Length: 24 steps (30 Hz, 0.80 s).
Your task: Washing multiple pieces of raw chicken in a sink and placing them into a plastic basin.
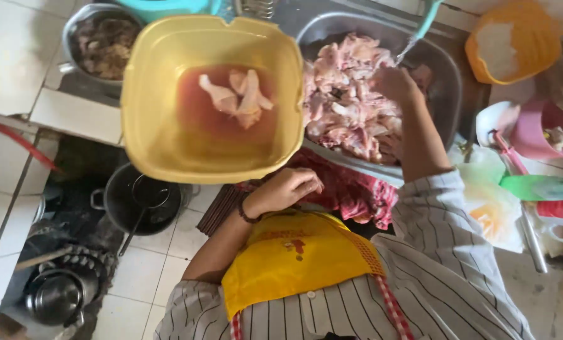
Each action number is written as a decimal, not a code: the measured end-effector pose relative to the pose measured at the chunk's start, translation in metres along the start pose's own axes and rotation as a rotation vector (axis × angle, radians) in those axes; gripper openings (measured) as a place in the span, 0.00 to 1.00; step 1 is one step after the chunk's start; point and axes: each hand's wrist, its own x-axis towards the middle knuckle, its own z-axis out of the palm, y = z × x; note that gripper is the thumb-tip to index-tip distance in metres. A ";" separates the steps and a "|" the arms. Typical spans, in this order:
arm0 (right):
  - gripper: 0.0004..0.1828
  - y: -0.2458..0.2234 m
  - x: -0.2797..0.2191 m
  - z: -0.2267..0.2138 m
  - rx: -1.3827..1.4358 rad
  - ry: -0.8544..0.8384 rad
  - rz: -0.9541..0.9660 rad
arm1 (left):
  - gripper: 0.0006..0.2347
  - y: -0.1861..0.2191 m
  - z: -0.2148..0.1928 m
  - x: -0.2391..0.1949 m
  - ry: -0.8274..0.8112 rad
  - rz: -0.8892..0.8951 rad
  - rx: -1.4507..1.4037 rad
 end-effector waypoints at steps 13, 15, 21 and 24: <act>0.35 -0.177 0.131 -0.070 1.263 -0.144 1.161 | 0.06 -0.064 0.043 0.211 0.742 -0.116 0.094; 0.34 -0.098 0.146 -0.126 1.521 0.046 1.252 | 0.08 -0.084 0.031 0.240 0.916 -0.168 0.116; 0.20 -0.082 0.098 -0.079 1.943 0.846 1.572 | 0.19 -0.146 0.060 0.325 0.786 -0.290 0.077; 0.13 -0.068 0.084 -0.094 1.807 0.831 1.628 | 0.21 -0.156 0.072 0.337 0.777 -0.190 0.094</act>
